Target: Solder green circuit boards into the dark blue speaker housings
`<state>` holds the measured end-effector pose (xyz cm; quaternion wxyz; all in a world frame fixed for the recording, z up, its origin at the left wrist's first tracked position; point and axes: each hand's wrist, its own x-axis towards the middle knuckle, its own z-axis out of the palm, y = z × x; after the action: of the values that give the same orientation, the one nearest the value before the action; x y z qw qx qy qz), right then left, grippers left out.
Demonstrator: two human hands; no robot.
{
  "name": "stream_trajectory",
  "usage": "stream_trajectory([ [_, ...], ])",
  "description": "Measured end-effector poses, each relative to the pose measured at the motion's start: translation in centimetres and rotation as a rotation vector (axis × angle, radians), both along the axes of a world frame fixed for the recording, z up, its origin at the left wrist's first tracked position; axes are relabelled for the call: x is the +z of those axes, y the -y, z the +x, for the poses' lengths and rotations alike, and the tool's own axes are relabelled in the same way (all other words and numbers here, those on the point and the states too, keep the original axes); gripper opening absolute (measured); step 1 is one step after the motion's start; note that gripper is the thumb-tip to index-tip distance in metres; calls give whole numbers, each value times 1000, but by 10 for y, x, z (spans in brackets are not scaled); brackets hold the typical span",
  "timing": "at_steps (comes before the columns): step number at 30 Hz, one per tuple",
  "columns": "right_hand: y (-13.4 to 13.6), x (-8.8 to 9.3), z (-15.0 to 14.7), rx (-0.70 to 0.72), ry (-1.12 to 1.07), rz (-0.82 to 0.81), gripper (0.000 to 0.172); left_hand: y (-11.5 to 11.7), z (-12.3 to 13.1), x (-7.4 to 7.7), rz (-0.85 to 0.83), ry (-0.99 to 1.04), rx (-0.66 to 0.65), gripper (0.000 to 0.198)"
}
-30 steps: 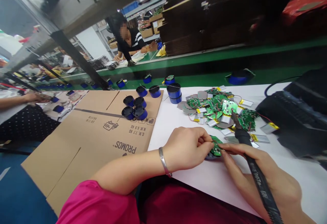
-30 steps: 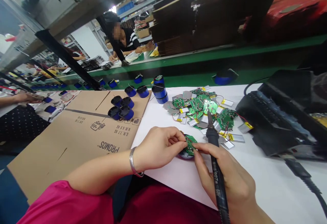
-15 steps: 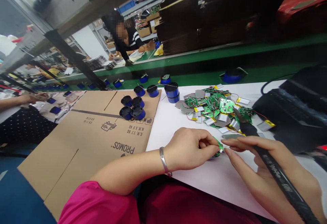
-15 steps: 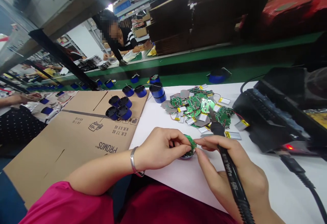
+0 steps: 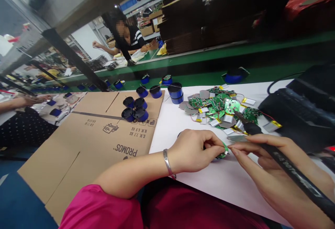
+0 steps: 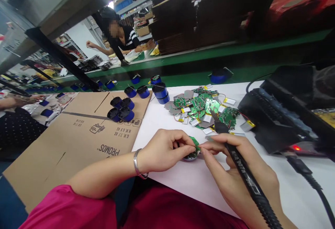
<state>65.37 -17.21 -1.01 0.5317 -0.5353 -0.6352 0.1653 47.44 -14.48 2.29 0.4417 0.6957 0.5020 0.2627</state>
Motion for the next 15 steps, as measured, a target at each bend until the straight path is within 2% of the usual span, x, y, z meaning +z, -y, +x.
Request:
stream_trajectory([
  [3, -2, 0, 0, 53, -68, -12, 36, -1, 0, 0, 1, 13, -4, 13],
  [15, -4, -4, 4, 94, -127, -33, 36, -3, 1, -2, -17, 39, -33, 9],
])
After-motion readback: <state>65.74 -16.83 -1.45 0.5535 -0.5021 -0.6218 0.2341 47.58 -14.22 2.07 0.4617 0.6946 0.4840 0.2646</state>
